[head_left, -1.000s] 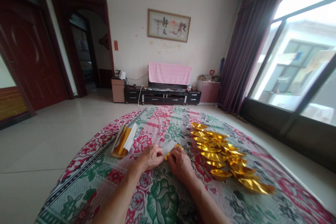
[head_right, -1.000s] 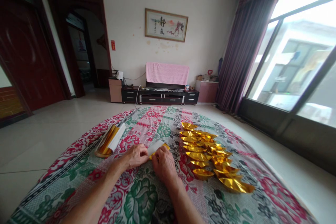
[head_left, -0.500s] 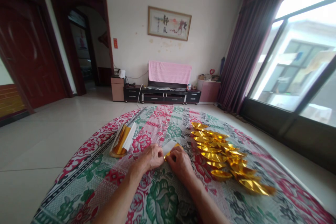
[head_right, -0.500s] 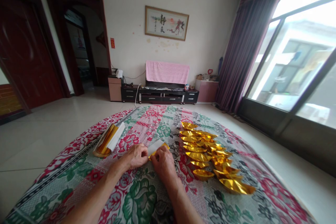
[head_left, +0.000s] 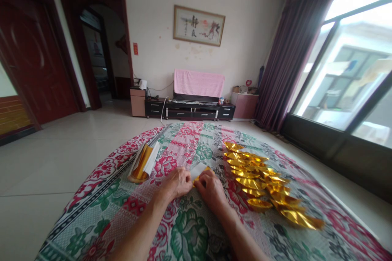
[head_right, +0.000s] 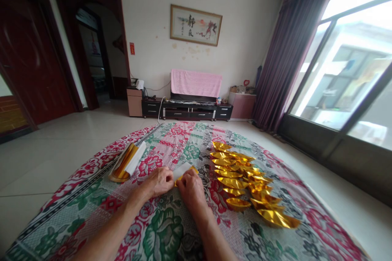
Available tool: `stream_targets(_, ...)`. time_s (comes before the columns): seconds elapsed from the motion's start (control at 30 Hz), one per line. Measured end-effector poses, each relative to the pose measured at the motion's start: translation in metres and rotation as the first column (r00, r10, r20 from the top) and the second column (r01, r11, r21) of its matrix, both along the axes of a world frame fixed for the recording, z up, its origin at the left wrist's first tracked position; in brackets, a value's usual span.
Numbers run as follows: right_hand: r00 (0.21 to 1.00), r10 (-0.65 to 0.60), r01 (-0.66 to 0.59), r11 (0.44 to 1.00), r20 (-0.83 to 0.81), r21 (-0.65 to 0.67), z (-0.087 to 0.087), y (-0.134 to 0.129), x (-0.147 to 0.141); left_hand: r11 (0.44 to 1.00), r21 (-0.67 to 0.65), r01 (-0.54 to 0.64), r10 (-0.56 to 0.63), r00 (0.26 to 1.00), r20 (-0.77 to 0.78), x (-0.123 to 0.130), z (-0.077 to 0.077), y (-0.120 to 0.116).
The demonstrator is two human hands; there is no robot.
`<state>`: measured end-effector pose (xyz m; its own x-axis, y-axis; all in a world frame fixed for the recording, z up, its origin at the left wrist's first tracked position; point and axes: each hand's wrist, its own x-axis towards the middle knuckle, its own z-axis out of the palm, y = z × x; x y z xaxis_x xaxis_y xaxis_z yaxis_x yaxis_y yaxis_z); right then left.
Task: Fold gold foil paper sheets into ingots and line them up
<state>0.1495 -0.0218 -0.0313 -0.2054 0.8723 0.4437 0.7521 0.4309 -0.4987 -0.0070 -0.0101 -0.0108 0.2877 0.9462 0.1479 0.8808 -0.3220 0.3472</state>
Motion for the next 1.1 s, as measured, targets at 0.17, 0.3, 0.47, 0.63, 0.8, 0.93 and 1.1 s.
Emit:
stream_targets(0.17,0.999,-0.003,0.003,1.000,0.042,0.003,-0.001,0.001,0.000,0.998,-0.043,-0.034,0.034,0.999,0.002,0.002,0.007,-0.004)
stream_targets(0.3,0.999,-0.011,0.011,1.000,0.051,0.001,0.001,0.001,-0.001,0.999,-0.044,-0.029,0.029,1.000,0.010,0.003,0.007,-0.006)
stream_targets(0.47,0.998,-0.005,0.004,1.000,0.069,0.014,0.002,-0.001,-0.001,1.000,-0.020,-0.020,0.021,1.000,0.023,0.001,0.000,-0.003)
stream_targets(0.63,0.997,-0.011,0.010,1.000,0.073,0.014,0.002,-0.001,-0.001,1.000,0.030,0.004,-0.005,0.999,0.033,0.000,-0.006,0.000)
stream_targets(0.8,0.997,-0.012,0.011,1.000,0.072,0.017,0.003,-0.001,-0.002,0.999,0.051,0.012,-0.013,0.999,0.032,-0.001,-0.008,-0.001)
stream_targets(0.93,0.998,-0.012,0.011,1.000,0.069,0.012,0.003,-0.001,-0.002,0.999,0.050,0.006,-0.007,0.999,0.037,-0.001,-0.007,-0.002)
stream_targets(1.1,0.998,-0.014,0.013,1.000,0.068,0.015,0.002,0.000,-0.002,1.000,0.030,0.003,-0.006,0.994,0.113,-0.001,-0.002,-0.004)
